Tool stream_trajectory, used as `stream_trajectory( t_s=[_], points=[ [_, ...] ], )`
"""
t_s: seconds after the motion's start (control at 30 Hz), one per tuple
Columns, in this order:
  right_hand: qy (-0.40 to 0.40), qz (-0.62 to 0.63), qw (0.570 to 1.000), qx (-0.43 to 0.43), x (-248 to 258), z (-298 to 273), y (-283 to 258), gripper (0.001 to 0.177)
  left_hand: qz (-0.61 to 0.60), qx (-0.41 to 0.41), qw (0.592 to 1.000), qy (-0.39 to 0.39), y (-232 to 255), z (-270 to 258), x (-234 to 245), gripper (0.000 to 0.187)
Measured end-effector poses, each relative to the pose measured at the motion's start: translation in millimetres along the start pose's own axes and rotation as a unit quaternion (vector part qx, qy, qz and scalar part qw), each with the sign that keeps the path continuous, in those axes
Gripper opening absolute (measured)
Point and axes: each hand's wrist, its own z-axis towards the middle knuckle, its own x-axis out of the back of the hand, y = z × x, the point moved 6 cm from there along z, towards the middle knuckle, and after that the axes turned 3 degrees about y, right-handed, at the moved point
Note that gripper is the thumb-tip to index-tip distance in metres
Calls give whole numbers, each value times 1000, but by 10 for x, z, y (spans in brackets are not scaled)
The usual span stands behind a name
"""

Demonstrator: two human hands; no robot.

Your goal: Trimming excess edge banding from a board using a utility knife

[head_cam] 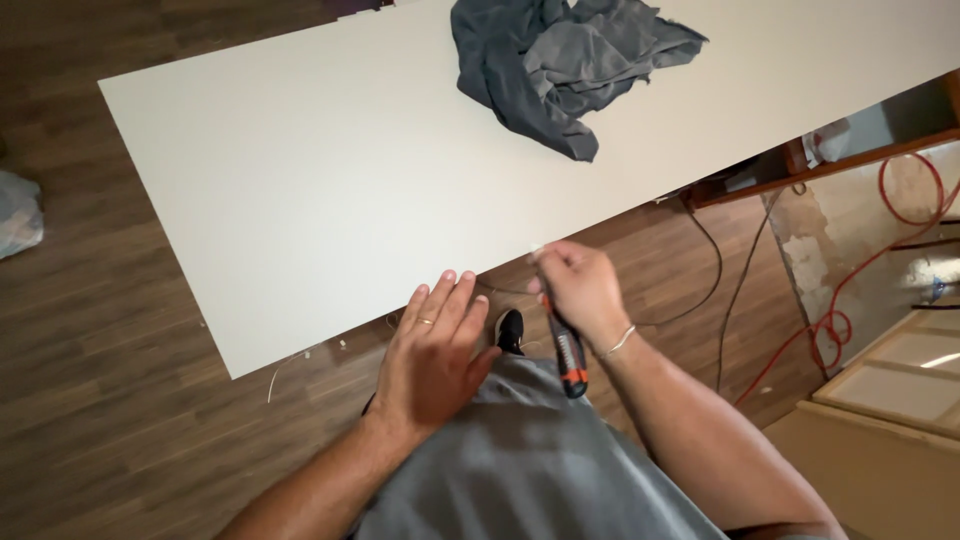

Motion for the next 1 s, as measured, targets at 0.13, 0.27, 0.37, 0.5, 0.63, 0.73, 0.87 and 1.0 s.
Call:
stream_trajectory(
  t_s=[0.13,0.27,0.37,0.5,0.63,0.73,0.87,1.0],
  points=[
    [-33,13,999,0,-283,-179,-93,24,1,17,1000,13,-65,-99,3,65],
    [-84,-37,996,-8,-454,-293,-132,24,-8,43,998,41,-136,-167,74,66],
    [-76,-37,996,-5,-380,-232,-93,24,11,45,997,57,-154,-201,141,73],
    [-47,-10,999,2,-185,-45,52,24,12,51,995,81,-173,-255,255,76],
    [-57,-25,998,5,-244,-155,-38,23,1,56,994,99,-197,-289,276,72],
    [-71,-16,997,-7,-372,-249,-44,24,-7,64,992,106,-225,-319,341,70],
    [-98,-3,995,-1,-593,-319,-1,25,17,79,990,112,-281,-420,415,71],
    [-164,-9,986,18,-851,-584,-127,28,56,90,987,120,-342,-537,510,69]
  ],
)
